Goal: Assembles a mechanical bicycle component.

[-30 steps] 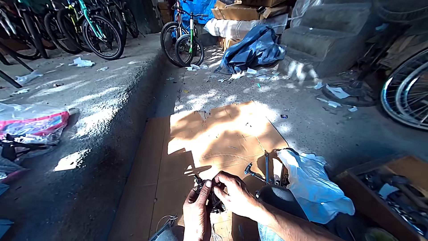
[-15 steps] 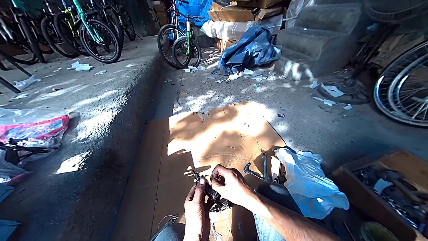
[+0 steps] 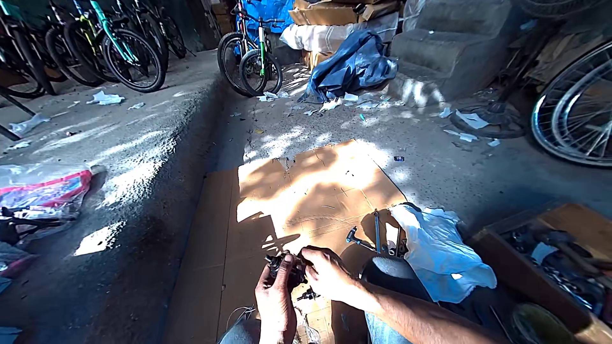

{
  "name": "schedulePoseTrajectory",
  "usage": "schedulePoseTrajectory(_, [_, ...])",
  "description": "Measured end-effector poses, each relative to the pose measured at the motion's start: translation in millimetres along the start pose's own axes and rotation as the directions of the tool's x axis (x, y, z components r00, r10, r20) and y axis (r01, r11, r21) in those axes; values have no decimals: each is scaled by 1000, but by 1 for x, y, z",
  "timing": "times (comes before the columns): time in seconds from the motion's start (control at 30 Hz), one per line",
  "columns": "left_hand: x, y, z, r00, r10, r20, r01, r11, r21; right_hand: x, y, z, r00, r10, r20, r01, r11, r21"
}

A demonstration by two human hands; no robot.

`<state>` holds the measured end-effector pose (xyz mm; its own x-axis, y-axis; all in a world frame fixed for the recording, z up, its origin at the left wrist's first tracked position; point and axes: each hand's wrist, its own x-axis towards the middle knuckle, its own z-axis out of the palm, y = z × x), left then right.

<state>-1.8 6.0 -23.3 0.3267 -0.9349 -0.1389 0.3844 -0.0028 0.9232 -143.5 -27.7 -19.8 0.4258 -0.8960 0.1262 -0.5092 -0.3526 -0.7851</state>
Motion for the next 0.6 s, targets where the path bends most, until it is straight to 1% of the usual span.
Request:
schedulePoseTrajectory(0.07, [0, 1, -1, 999, -27, 36, 27, 1000, 14, 1, -4, -2, 999, 39, 8, -39, 997, -59])
schedulePoseTrajectory(0.13, [-4, -1, -1, 994, -78, 73, 77, 997, 19, 5, -2, -7, 992, 123, 39, -119, 989, -89])
schedulePoseTrajectory(0.23, [-6, -1, 1, 986, -136, 97, 133, 991, 31, 8, 2, -13, 978, 187, 88, -180, 981, -77])
schedulePoseTrajectory(0.37, [-5, -3, -7, 972, -137, 191, 143, 990, -18, 9, 2, -19, 962, 248, 111, -245, 969, -40])
schedulePoseTrajectory(0.43, [-7, -2, -7, 964, -121, 235, 140, 988, -64, 7, -1, -22, 974, 220, 60, -220, 975, -5])
schedulePoseTrajectory(0.47, [-9, -2, -5, 965, -126, 231, 148, 986, -80, 4, 0, -22, 984, 177, 24, -178, 983, 48])
schedulePoseTrajectory(0.53, [-7, 0, -2, 971, -167, 173, 188, 976, -112, 1, 0, -23, 999, 41, -29, -37, 991, 131])
schedulePoseTrajectory(0.6, [-2, -1, 1, 970, -234, 62, 241, 956, -170, -1, -1, -21, 996, -65, -54, 71, 990, 124])
